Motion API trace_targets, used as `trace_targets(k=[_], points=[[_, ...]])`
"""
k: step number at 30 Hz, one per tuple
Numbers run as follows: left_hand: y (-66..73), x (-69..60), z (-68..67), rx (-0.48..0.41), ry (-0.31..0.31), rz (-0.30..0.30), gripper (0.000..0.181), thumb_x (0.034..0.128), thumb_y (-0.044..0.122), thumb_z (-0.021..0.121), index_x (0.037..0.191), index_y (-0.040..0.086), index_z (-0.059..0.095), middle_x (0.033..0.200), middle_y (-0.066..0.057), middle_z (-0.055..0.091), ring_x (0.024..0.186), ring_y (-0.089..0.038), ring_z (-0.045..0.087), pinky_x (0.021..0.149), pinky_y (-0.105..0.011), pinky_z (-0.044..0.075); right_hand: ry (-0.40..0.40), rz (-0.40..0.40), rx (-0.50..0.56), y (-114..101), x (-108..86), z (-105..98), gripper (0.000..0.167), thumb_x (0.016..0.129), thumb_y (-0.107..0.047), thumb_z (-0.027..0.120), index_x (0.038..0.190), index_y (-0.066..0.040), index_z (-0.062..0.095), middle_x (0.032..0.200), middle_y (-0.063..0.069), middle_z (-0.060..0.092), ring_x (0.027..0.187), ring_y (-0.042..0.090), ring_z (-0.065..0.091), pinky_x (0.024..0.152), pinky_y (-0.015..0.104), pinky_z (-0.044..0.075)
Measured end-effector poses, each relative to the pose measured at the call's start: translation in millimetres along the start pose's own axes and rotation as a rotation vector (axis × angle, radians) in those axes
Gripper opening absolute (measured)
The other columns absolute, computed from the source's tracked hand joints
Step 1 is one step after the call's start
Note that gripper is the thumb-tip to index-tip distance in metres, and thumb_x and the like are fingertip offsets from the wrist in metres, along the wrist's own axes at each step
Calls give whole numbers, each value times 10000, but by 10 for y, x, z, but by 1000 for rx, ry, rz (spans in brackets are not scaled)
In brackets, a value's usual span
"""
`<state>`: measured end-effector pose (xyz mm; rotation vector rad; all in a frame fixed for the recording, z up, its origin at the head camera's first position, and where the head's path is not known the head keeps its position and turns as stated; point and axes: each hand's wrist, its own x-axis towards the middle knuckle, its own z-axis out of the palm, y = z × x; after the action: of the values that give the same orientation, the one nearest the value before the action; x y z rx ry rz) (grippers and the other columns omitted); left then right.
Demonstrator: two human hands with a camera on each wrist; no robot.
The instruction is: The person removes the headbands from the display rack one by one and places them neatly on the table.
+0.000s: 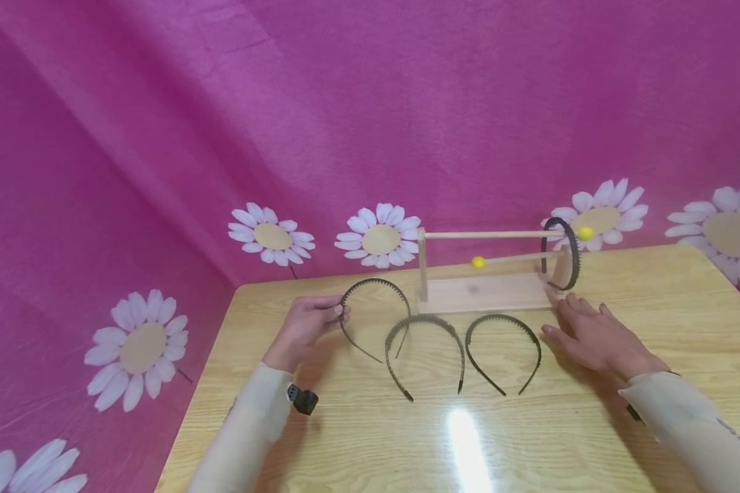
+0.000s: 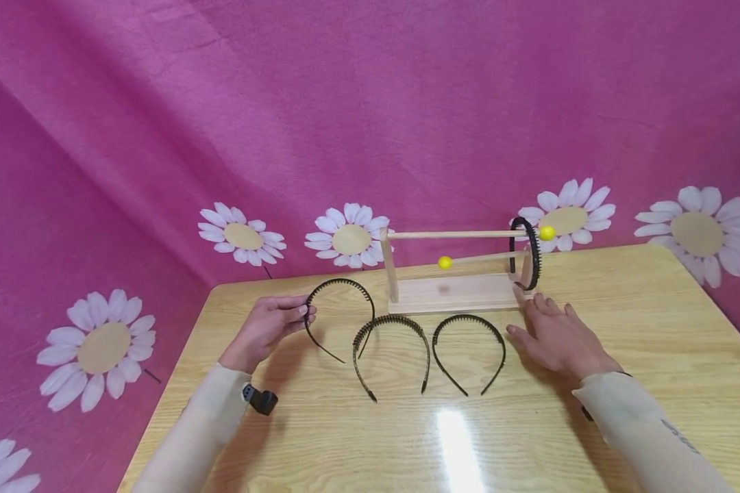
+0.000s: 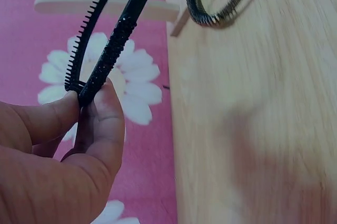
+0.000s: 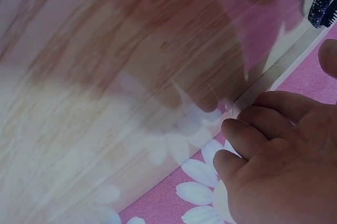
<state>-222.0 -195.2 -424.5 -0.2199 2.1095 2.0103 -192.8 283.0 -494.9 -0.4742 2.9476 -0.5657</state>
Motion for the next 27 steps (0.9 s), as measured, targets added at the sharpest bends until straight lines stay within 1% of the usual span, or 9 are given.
trace_targets(k=[4, 9, 15, 20, 27], points=[[-48, 24, -92, 31, 25, -13, 300, 978, -86, 566, 1273, -122, 611, 1145, -293, 668, 1104, -383, 651, 958, -407, 542, -4, -4, -10, -1, 8, 0, 774, 1056, -491, 426, 1600, -30, 124, 1539, 380, 227, 1402, 580, 196, 1112, 741, 100], [-103, 41, -183, 75, 38, -41, 308, 986, -81, 552, 1287, -125, 596, 1175, -314, 651, 1102, -371, 652, 991, -427, 519, 0, -11, -19, 1, 16, 1, 775, 1055, -489, 430, 1600, -29, 126, 1533, 385, 239, 1394, 585, 209, 1103, 750, 108], [-176, 47, -279, 166, 57, -49, 292, 992, -66, 547, 1272, -118, 614, 1168, -295, 662, 1084, -354, 657, 993, -442, 520, 2, -7, -5, 15, 6, 24, 780, 1054, -497, 429, 1604, -39, 118, 1539, 380, 231, 1405, 574, 199, 1114, 739, 101], [-238, 59, -335, 172, 41, -62, 291, 979, -85, 543, 1257, -132, 616, 1165, -312, 658, 1052, -339, 669, 998, -473, 512, 6, -9, -6, 17, 6, 29, 778, 1055, -493, 427, 1607, -53, 99, 1541, 380, 219, 1399, 583, 198, 1112, 740, 97], [-311, 97, -409, 192, 58, -81, 283, 971, -102, 536, 1237, -151, 618, 1117, -324, 663, 965, -327, 672, 964, -487, 533, 3, -13, -6, 5, 6, 17, 778, 1054, -481, 443, 1606, -48, 106, 1540, 383, 218, 1394, 589, 202, 1103, 750, 106]])
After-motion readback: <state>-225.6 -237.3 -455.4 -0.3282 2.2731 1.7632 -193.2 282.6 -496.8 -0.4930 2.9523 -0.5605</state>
